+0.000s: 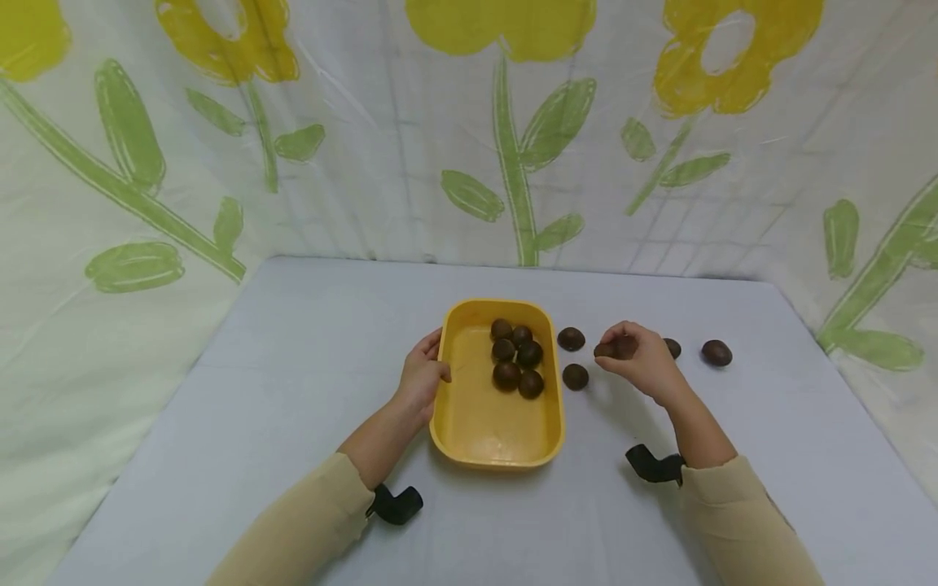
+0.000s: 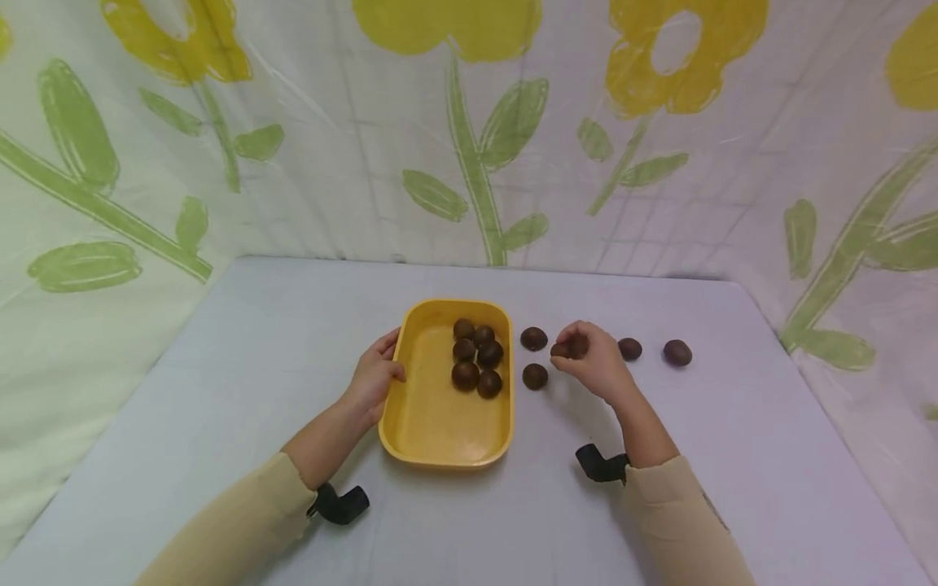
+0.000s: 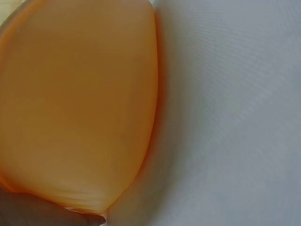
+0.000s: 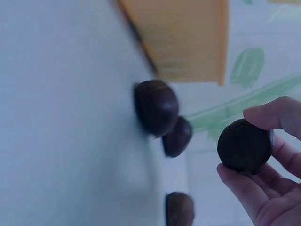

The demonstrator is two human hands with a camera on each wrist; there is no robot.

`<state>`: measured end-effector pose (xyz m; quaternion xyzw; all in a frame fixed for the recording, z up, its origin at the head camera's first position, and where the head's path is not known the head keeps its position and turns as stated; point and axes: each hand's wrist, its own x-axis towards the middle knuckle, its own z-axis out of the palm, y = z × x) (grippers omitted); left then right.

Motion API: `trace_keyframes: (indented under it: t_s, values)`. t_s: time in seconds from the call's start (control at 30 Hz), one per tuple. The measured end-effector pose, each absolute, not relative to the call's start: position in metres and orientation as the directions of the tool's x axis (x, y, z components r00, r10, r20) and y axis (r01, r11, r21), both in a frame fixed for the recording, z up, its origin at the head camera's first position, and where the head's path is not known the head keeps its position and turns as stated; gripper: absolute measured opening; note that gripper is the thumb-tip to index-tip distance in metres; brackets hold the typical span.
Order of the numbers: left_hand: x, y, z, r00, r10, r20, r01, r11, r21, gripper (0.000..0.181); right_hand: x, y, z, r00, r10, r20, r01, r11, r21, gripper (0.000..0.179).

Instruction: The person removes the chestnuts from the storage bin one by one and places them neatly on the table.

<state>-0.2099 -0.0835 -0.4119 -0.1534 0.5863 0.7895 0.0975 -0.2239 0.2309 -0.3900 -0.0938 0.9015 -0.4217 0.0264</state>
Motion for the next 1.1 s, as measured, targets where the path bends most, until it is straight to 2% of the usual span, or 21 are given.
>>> trace_keyframes:
  t_s: [0.27,0.83,1.1]
  values:
    - [-0.210,-0.083,-0.411,-0.934,-0.025,-0.357,-0.335,-0.286,0.898,0.079,-0.221,0.246,-0.415,-0.981,-0.185,0.055,-0.175,0.733,-0.657,0.024]
    - [-0.211,-0.084,-0.412,-0.929,-0.026,-0.369,-0.345,-0.298,0.890,0.079,-0.219,0.251,-0.425,-0.973,-0.230,0.012,-0.178,0.718,-0.673,0.025]
    - [-0.209,-0.084,-0.408,-0.927,-0.018,-0.375,-0.352,-0.303,0.886,0.080,-0.216,0.256,-0.427,-0.972,-0.232,0.042,-0.201,0.719,-0.665,0.025]
